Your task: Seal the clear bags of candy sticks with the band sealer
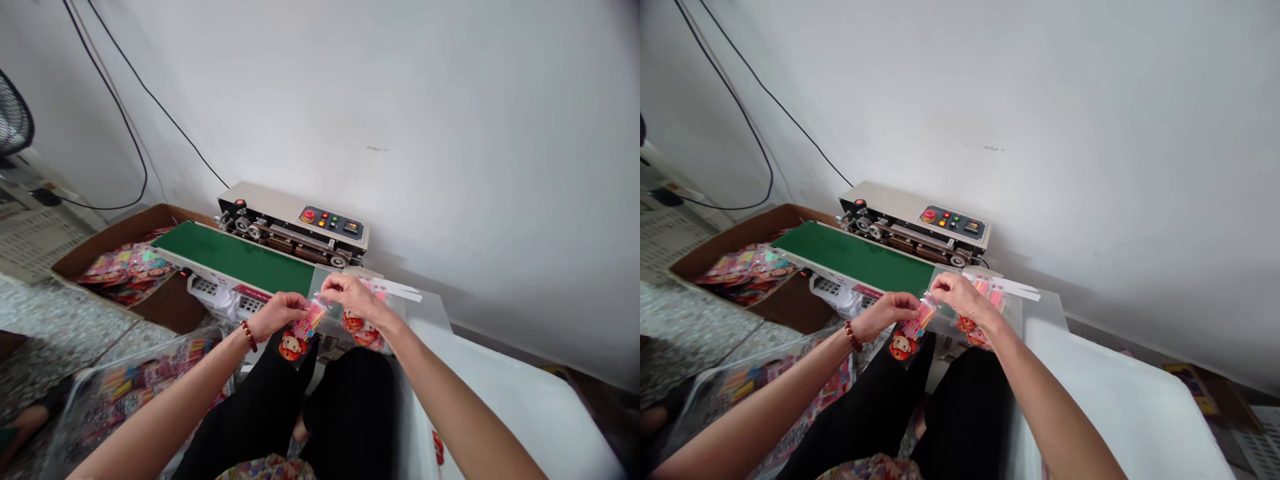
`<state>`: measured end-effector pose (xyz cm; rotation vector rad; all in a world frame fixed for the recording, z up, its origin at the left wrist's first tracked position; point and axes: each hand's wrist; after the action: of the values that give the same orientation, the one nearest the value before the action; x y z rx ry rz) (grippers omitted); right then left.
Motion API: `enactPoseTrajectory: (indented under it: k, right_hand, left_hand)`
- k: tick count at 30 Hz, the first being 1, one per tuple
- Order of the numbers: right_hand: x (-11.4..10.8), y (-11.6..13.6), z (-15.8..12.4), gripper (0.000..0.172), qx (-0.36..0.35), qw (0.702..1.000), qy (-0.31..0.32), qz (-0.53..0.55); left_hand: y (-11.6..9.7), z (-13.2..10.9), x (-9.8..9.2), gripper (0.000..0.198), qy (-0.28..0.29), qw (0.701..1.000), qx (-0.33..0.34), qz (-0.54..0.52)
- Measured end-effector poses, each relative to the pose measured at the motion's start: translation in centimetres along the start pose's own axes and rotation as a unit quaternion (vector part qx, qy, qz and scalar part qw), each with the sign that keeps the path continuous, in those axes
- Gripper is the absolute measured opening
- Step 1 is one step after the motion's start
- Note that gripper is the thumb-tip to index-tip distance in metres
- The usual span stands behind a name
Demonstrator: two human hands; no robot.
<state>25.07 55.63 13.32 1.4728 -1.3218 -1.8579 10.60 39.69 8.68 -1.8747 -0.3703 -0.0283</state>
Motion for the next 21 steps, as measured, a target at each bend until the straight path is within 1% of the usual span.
enactPoseTrajectory:
  k: [2,3,5,7,8,9,10,11,13,14,16,17,18,19,21]
  right_hand:
    - [-0.5,-0.3,-0.2,0.012,-0.014,0.992,-0.079,0.095]
    - [-1.0,-0.5,-0.4,0.014,-0.018,0.980,-0.122,0.159]
    - [-2.5,-0.9,-1.1,0.019,-0.018,0.936,-0.199,0.289]
    - [-4.2,-1.5,-2.2,0.026,0.000,0.886,-0.260,0.383]
    - [-4.9,-2.0,-2.8,0.030,0.020,0.869,-0.279,0.407]
    - [-5.5,-2.5,-3.6,0.033,0.048,0.861,-0.291,0.415]
    - [-5.9,-3.1,-4.3,0.035,0.080,0.859,-0.296,0.409]
    - [-6.1,-3.8,-5.0,0.037,0.112,0.864,-0.295,0.392]
    - [-5.8,-4.9,-6.0,0.037,0.164,0.891,-0.286,0.311]
    - [-5.4,-5.4,-6.3,0.034,0.174,0.912,-0.282,0.243]
    - [-4.3,-5.9,-6.4,0.027,0.162,0.949,-0.266,0.052]
    - [-3.7,-6.1,-6.3,0.023,0.152,0.955,-0.249,-0.059]
    - [-3.1,-6.1,-6.1,0.020,0.145,0.949,-0.226,-0.165]
    - [-2.7,-6.1,-5.9,0.020,0.145,0.935,-0.198,-0.257]
    - [-2.0,-6.3,-5.7,0.028,0.164,0.899,-0.145,-0.380]
  left_hand:
    - [0.2,0.0,-0.1,0.040,0.003,1.000,0.006,0.007]
    - [0.3,0.0,-0.2,0.040,-0.001,1.000,0.009,0.012]
    - [0.6,0.1,-0.5,0.040,-0.012,1.000,0.018,0.014]
    - [0.8,0.4,-0.8,0.039,-0.021,0.999,0.028,0.006]
    - [0.8,0.8,-0.9,0.040,-0.025,0.999,0.033,0.000]
    - [0.7,1.3,-0.9,0.040,-0.030,0.999,0.038,-0.007]
    - [0.5,1.9,-0.8,0.041,-0.036,0.998,0.044,-0.012]
    - [0.3,2.8,-0.6,0.042,-0.041,0.998,0.053,-0.014]
    - [-0.3,5.2,0.4,0.042,-0.043,0.996,0.081,-0.004]
    - [-0.6,6.6,1.1,0.040,-0.045,0.994,0.095,0.023]
    - [-1.2,9.6,2.7,0.031,-0.062,0.985,0.111,0.113]
    - [-1.4,11.1,3.5,0.026,-0.077,0.978,0.111,0.161]
    - [-1.4,12.4,4.2,0.020,-0.093,0.968,0.108,0.205]
    - [-1.3,13.4,4.9,0.014,-0.110,0.959,0.102,0.239]
    - [-0.8,14.8,5.9,0.008,-0.141,0.944,0.094,0.284]
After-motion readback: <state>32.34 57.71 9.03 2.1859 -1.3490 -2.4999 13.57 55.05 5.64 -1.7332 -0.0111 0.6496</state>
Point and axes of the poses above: each hand's wrist, its own z-axis towards the middle knuckle, its own x-axis out of the palm, y = z × x, and after that the axes turned 1 degree about z, right-handed
